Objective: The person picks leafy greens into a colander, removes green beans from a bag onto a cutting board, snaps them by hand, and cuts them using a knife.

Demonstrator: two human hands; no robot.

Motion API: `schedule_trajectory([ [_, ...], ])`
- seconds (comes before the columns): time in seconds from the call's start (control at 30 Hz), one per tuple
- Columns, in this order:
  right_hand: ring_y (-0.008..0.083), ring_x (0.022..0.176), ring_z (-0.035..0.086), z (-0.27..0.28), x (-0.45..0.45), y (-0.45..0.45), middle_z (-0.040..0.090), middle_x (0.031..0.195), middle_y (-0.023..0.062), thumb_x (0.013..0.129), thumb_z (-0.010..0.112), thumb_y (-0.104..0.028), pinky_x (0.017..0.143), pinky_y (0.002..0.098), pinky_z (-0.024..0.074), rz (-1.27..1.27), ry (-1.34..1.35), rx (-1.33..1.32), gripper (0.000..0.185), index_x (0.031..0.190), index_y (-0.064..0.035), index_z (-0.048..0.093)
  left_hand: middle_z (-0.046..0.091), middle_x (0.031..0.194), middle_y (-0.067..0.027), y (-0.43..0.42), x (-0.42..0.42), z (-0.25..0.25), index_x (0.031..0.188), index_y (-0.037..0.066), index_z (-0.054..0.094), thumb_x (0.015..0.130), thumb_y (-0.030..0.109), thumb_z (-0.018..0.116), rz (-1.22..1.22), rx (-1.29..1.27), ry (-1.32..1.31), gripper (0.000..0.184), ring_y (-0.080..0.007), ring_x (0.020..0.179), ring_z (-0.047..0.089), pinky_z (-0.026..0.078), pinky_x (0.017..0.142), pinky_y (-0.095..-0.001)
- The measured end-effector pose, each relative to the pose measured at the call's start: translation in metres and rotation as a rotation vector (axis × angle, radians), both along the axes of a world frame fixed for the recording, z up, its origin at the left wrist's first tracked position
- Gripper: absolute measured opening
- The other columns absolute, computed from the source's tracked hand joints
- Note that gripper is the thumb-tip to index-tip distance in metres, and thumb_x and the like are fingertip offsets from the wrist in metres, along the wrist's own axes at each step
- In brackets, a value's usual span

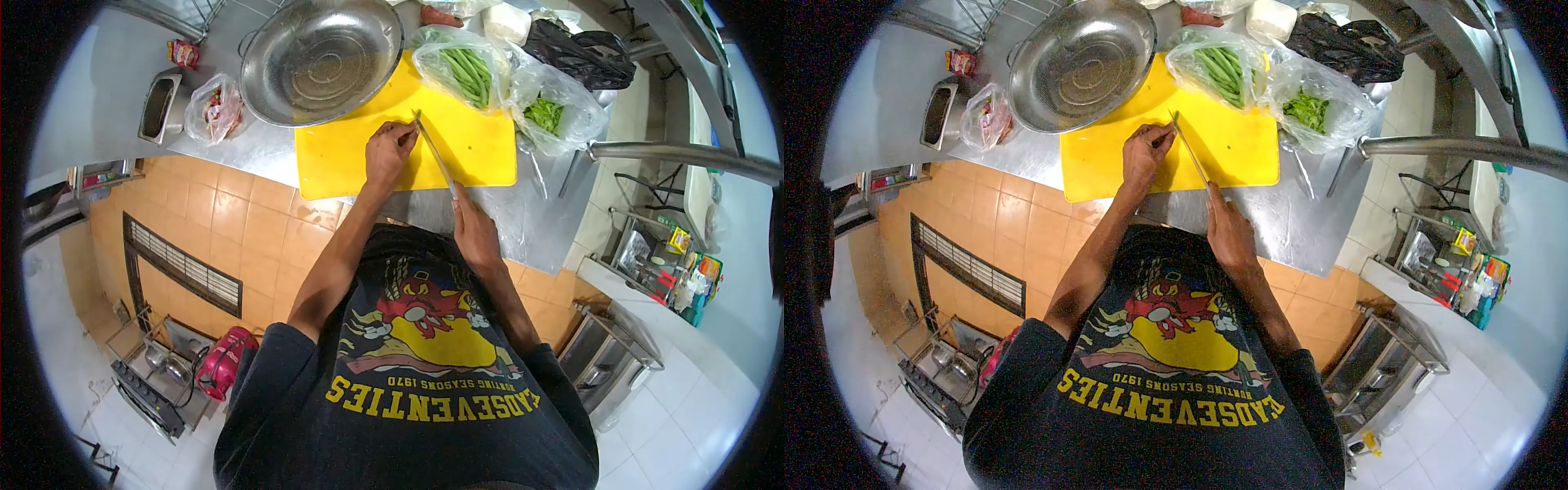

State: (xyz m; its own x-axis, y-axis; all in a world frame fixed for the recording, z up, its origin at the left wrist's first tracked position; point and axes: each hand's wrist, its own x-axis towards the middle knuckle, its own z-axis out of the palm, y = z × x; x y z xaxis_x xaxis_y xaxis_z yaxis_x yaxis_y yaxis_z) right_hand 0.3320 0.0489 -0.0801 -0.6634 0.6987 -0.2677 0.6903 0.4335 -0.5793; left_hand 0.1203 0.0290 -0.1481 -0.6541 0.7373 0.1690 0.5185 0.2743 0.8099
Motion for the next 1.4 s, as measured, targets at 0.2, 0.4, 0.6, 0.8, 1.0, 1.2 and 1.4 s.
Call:
schedule_trajectory([
  [0.2, 0.046, 0.086, 0.061, 0.0, -0.006, -0.001, 0.061, 0.094, 0.0279, 0.099, 0.041, -0.022, 0.074, 0.0544, 0.0482, 0.003, -0.02, -0.017, 0.04, 0.138, -0.0109, 0.04, 0.065, 0.083, -0.0165, 0.001, 0.0, -0.006, 0.094, 0.005, 0.072, 0.08, 0.014, 0.069, 0.003, -0.027, 0.012, 0.017, -0.0315, 0.073, 0.063, 0.05, 0.067, -0.0384],
  [0.4, 0.0465, 0.084, 0.061, -0.008, -0.02, -0.003, 0.062, 0.094, 0.0301, 0.099, 0.043, -0.02, 0.073, 0.0539, 0.0475, -0.018, 0.097, 0.045, 0.039, 0.135, -0.0056, 0.042, 0.066, 0.083, -0.0163, 0.002, 0.001, -0.005, 0.093, 0.006, 0.072, 0.08, 0.014, 0.069, 0.025, -0.003, 0.018, 0.016, -0.0316, 0.073, 0.063, 0.051, 0.067, -0.0384],
  [0.6, 0.0487, 0.081, 0.06, -0.003, -0.027, 0.0, 0.061, 0.092, 0.0311, 0.099, 0.043, -0.021, 0.07, 0.0543, 0.0467, -0.05, 0.124, -0.009, 0.039, 0.135, -0.0064, 0.043, 0.066, 0.079, -0.0143, 0.003, 0.002, 0.001, 0.093, 0.007, 0.072, 0.079, 0.014, 0.07, 0.026, -0.018, 0.058, 0.015, -0.0301, 0.073, 0.064, 0.051, 0.067, -0.0374],
  [0.8, 0.0482, 0.075, 0.06, 0.0, -0.016, -0.007, 0.061, 0.079, 0.0311, 0.098, 0.044, -0.019, 0.064, 0.0549, 0.0465, -0.03, 0.058, -0.005, 0.04, 0.136, -0.0052, 0.041, 0.067, 0.079, -0.0134, 0.002, 0.004, 0.003, 0.094, 0.007, 0.072, 0.08, 0.013, 0.07, 0.052, -0.037, 0.042, 0.016, -0.028, 0.072, 0.063, 0.051, 0.066, -0.0362],
  [1.0, 0.0483, 0.076, 0.06, -0.026, -0.041, 0.0, 0.061, 0.084, 0.0308, 0.096, 0.046, -0.018, 0.067, 0.0551, 0.0464, -0.06, 0.248, 0.074, 0.04, 0.134, -0.0058, 0.044, 0.067, 0.081, -0.0146, 0.001, 0.005, 0.005, 0.095, 0.005, 0.072, 0.082, 0.014, 0.069, 0.048, -0.024, 0.061, 0.016, -0.0277, 0.07, 0.064, 0.051, 0.065, -0.0356],
  [1.2, 0.0458, 0.069, 0.061, -0.005, -0.002, -0.007, 0.059, 0.072, 0.0298, 0.097, 0.045, -0.018, 0.059, 0.054, 0.0463, -0.045, 0.191, 0.026, 0.04, 0.135, -0.006, 0.043, 0.067, 0.084, -0.0152, -0.003, 0.006, 0.004, 0.092, 0.005, 0.071, 0.081, 0.014, 0.069, 0.064, -0.021, 0.019, 0.015, -0.0299, 0.074, 0.065, 0.052, 0.068, -0.0371],
  [1.4, 0.0456, 0.069, 0.062, -0.005, -0.013, -0.003, 0.062, 0.075, 0.0287, 0.098, 0.044, -0.019, 0.062, 0.0541, 0.049, -0.056, 0.083, -0.005, 0.041, 0.138, -0.0084, 0.042, 0.067, 0.084, -0.0164, -0.007, 0.004, 0.0, 0.095, 0.004, 0.071, 0.081, 0.012, 0.068, -0.016, -0.025, 0.079, 0.016, -0.0286, 0.074, 0.065, 0.053, 0.068, -0.0363],
])
